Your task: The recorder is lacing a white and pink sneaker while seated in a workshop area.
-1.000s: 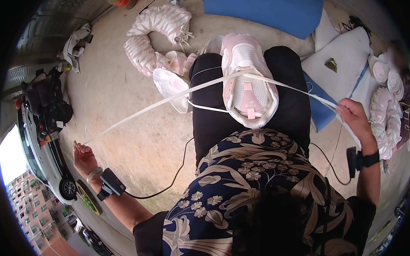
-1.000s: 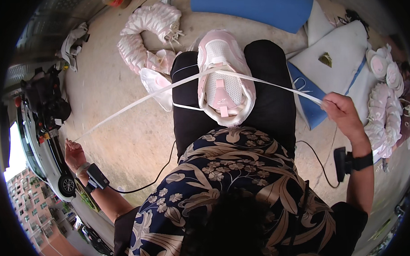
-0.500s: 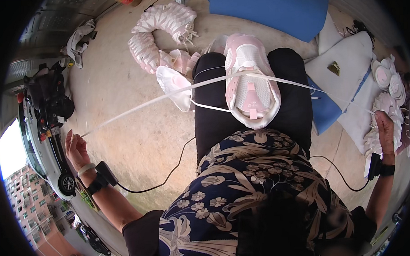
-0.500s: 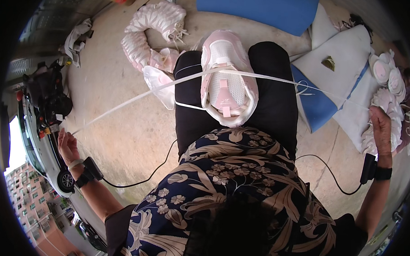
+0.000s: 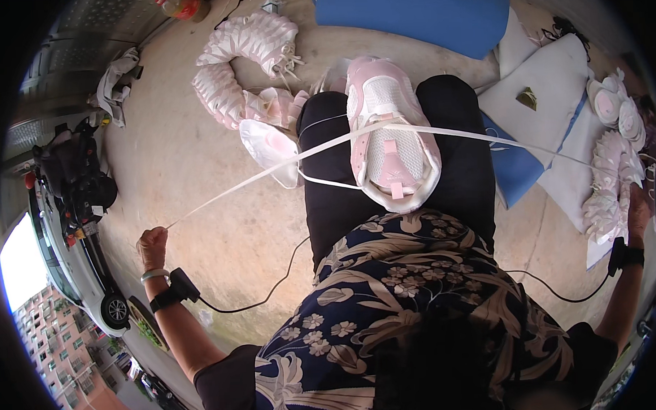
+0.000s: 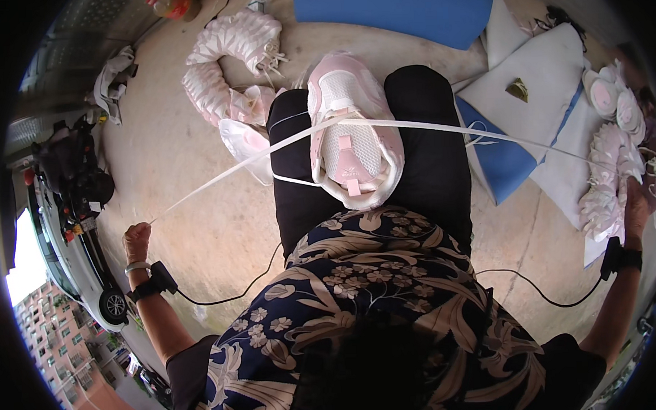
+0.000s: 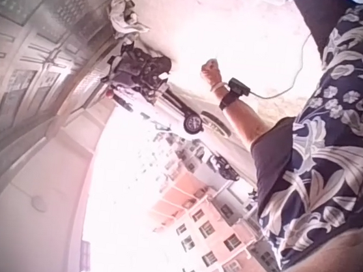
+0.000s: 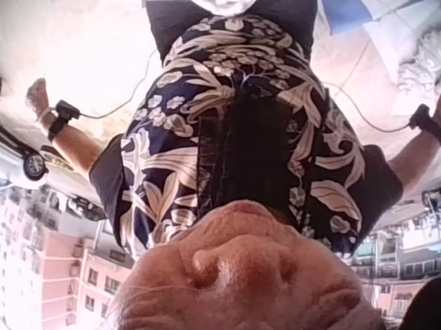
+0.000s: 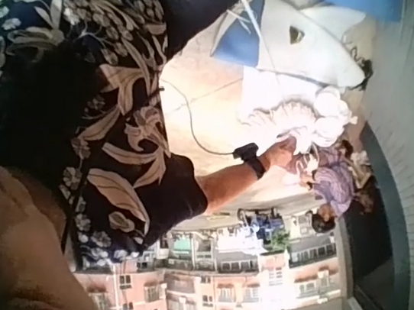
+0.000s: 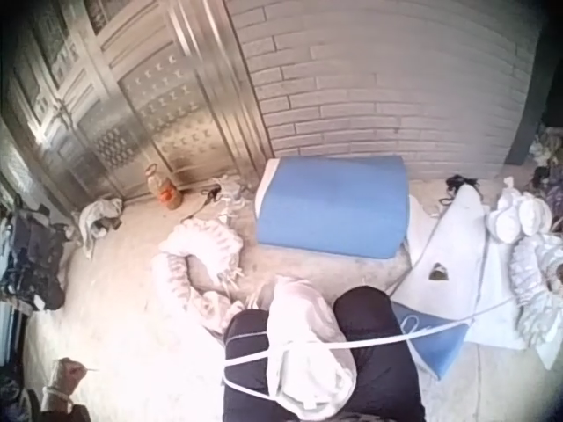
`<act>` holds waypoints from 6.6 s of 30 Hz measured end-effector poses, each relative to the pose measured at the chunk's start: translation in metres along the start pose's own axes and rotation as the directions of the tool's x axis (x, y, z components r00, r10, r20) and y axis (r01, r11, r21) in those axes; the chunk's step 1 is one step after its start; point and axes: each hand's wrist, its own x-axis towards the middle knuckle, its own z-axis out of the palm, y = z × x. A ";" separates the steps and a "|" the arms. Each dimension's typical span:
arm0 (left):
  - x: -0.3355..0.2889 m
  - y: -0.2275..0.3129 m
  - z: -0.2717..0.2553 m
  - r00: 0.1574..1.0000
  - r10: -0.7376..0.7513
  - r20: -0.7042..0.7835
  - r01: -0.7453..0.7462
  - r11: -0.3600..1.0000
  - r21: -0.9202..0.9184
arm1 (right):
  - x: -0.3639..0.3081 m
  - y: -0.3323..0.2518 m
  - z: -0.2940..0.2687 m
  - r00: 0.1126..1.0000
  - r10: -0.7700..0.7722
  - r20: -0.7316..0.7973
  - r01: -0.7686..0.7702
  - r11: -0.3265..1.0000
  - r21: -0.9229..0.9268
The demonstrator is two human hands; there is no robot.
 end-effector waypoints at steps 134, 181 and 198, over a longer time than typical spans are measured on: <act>-0.036 0.296 0.069 0.366 0.386 0.847 0.477 0.704 -0.527 | 0.104 -0.415 -0.127 0.569 -0.474 0.672 -0.806 -0.161 0.569; -0.007 0.369 0.055 0.503 0.629 0.593 0.379 0.456 -0.805 | 0.204 -0.464 -0.136 0.989 0.025 -0.145 0.137 0.206 0.969; 0.024 0.391 0.074 0.727 0.621 0.293 0.078 0.350 -0.934 | 0.215 -0.525 -0.136 0.873 -0.311 0.374 -0.487 -0.583 0.651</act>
